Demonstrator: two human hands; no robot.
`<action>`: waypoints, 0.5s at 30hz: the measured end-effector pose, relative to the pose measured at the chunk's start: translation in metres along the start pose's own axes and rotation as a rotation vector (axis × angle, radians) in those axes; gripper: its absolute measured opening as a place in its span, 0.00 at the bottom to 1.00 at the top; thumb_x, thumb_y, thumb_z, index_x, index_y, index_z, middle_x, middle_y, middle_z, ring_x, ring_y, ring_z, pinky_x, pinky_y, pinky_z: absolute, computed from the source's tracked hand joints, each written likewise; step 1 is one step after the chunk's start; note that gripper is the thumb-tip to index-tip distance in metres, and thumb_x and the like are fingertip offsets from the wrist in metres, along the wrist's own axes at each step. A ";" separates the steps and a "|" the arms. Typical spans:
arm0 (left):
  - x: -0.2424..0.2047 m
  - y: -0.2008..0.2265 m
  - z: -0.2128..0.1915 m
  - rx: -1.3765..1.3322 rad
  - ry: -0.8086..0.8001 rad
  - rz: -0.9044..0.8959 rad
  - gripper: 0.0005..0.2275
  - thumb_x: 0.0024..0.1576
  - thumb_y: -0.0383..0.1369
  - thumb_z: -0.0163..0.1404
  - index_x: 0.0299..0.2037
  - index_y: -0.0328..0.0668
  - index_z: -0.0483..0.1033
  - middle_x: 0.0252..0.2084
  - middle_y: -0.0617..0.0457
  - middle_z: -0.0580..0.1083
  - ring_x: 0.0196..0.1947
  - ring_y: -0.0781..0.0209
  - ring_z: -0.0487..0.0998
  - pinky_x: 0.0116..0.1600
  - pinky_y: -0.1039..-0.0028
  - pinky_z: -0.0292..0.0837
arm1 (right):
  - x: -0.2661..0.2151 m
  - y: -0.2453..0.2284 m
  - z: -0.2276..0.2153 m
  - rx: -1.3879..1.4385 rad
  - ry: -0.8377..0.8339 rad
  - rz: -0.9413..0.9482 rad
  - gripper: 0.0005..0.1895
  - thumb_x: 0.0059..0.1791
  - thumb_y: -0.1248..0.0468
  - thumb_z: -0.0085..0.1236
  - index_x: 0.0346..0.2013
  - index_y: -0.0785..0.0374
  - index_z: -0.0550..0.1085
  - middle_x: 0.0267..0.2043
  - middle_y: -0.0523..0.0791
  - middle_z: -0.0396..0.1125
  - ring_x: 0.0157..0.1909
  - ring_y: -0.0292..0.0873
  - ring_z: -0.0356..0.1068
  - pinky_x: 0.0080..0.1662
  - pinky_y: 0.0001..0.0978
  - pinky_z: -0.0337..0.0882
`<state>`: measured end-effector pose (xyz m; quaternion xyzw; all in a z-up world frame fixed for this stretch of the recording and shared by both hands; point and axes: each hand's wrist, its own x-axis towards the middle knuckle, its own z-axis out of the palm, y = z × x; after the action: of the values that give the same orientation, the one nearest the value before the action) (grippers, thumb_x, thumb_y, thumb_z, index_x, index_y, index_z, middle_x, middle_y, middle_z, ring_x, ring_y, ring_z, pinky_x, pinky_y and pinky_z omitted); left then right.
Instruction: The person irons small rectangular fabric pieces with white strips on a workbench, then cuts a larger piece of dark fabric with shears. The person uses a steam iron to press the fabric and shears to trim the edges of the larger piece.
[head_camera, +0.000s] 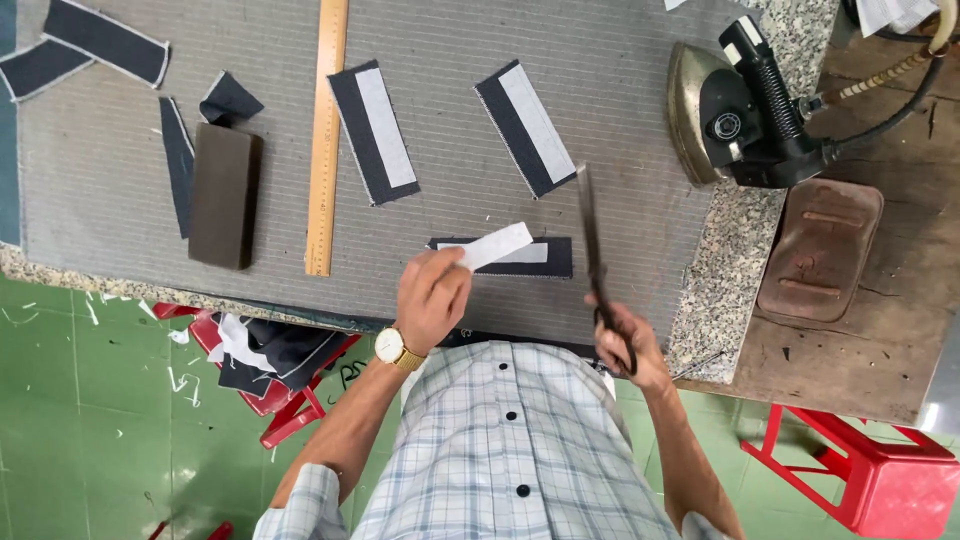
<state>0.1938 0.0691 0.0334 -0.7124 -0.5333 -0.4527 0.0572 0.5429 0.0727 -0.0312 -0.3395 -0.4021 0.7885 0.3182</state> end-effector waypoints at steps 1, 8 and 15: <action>0.015 0.007 -0.005 0.000 0.002 0.004 0.06 0.54 0.20 0.57 0.38 0.38 0.78 0.47 0.45 0.76 0.37 0.53 0.75 0.43 0.64 0.76 | -0.003 -0.010 0.009 0.000 -0.001 -0.004 0.22 0.49 0.65 0.56 0.55 0.74 0.68 0.13 0.50 0.62 0.06 0.40 0.60 0.09 0.26 0.57; 0.035 0.015 -0.003 -0.615 0.114 -1.043 0.04 0.60 0.22 0.56 0.40 0.33 0.74 0.34 0.50 0.76 0.31 0.69 0.71 0.37 0.76 0.71 | -0.018 -0.052 0.054 -0.078 -0.145 0.148 0.33 0.48 0.45 0.59 0.51 0.74 0.73 0.22 0.51 0.66 0.21 0.41 0.68 0.19 0.31 0.73; 0.035 0.011 -0.004 -0.967 0.159 -1.389 0.06 0.58 0.24 0.57 0.42 0.30 0.74 0.31 0.52 0.74 0.25 0.68 0.77 0.30 0.81 0.77 | -0.011 -0.045 0.044 -0.123 -0.199 0.241 0.37 0.48 0.50 0.63 0.60 0.77 0.66 0.25 0.51 0.68 0.24 0.40 0.68 0.20 0.29 0.72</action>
<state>0.2013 0.0875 0.0647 -0.1353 -0.5919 -0.6119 -0.5069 0.5242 0.0674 0.0301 -0.3242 -0.4357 0.8245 0.1586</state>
